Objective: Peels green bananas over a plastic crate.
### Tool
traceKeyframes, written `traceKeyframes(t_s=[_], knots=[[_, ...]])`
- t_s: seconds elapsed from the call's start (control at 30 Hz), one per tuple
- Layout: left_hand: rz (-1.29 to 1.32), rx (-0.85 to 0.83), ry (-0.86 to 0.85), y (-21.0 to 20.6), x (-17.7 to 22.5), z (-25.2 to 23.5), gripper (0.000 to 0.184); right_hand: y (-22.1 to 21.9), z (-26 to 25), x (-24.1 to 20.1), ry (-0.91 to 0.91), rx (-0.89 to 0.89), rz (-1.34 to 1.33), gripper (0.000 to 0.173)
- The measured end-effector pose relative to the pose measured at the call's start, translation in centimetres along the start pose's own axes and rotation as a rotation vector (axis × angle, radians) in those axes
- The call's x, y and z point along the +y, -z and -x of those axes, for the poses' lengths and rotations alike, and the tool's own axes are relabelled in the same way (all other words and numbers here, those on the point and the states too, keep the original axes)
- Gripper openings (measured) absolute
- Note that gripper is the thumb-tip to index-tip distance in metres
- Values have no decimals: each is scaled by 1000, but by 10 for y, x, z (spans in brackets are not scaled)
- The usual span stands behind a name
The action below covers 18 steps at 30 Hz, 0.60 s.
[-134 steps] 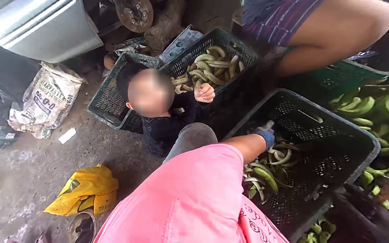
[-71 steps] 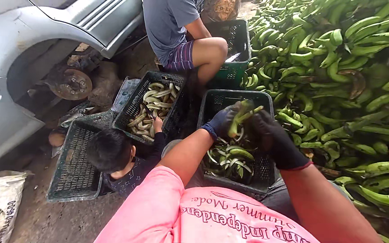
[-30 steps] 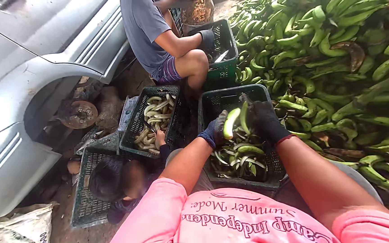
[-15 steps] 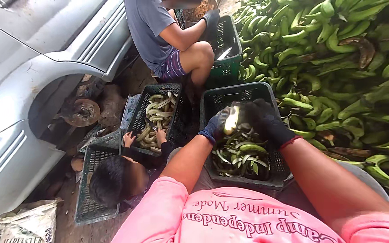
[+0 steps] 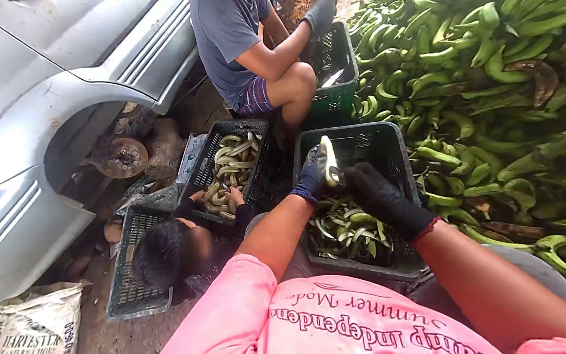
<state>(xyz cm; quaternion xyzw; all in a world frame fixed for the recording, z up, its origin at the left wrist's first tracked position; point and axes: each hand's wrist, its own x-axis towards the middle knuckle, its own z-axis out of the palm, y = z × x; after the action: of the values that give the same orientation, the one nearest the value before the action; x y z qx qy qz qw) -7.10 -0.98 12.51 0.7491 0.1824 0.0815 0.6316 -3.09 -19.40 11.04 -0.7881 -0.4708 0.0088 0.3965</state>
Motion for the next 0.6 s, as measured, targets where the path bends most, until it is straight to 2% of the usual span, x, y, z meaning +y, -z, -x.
traceKeyframes(t_s=[0.03, 0.07, 0.13, 0.2, 0.27, 0.3, 0.37, 0.43, 0.5, 0.6], knots=[[0, -110, -26, 1, 6, 6, 38, 4, -3, 10, -4, 13, 52, 35], [141, -229, 32, 0, 10, 10, 33, 9, -7, 22, -46, 13, 111, 33], [444, -459, 246, -1, 11, 12, 30, 15, -14, 47, -193, 21, 250, 32], [528, -600, 366, 3, 14, 14, 36, 22, -18, 61, -362, 19, 328, 34], [544, -650, 389, 2, 20, 18, 42, 32, -21, 62, -476, 43, 286, 36], [532, -614, 386, 2, 20, 17, 45, 37, -22, 57, -492, 65, 242, 36], [432, -424, 315, 2, 16, 11, 46, 42, -22, 36, -460, 80, 153, 40], [307, -152, 240, 2, 11, 2, 50, 37, -16, 10, -330, 84, 86, 40], [260, 42, 169, 1, 8, -6, 55, 21, -6, -11, -162, 85, 30, 39], [264, 163, 150, -1, 9, -8, 55, 0, 4, -19, -29, 68, 52, 38]])
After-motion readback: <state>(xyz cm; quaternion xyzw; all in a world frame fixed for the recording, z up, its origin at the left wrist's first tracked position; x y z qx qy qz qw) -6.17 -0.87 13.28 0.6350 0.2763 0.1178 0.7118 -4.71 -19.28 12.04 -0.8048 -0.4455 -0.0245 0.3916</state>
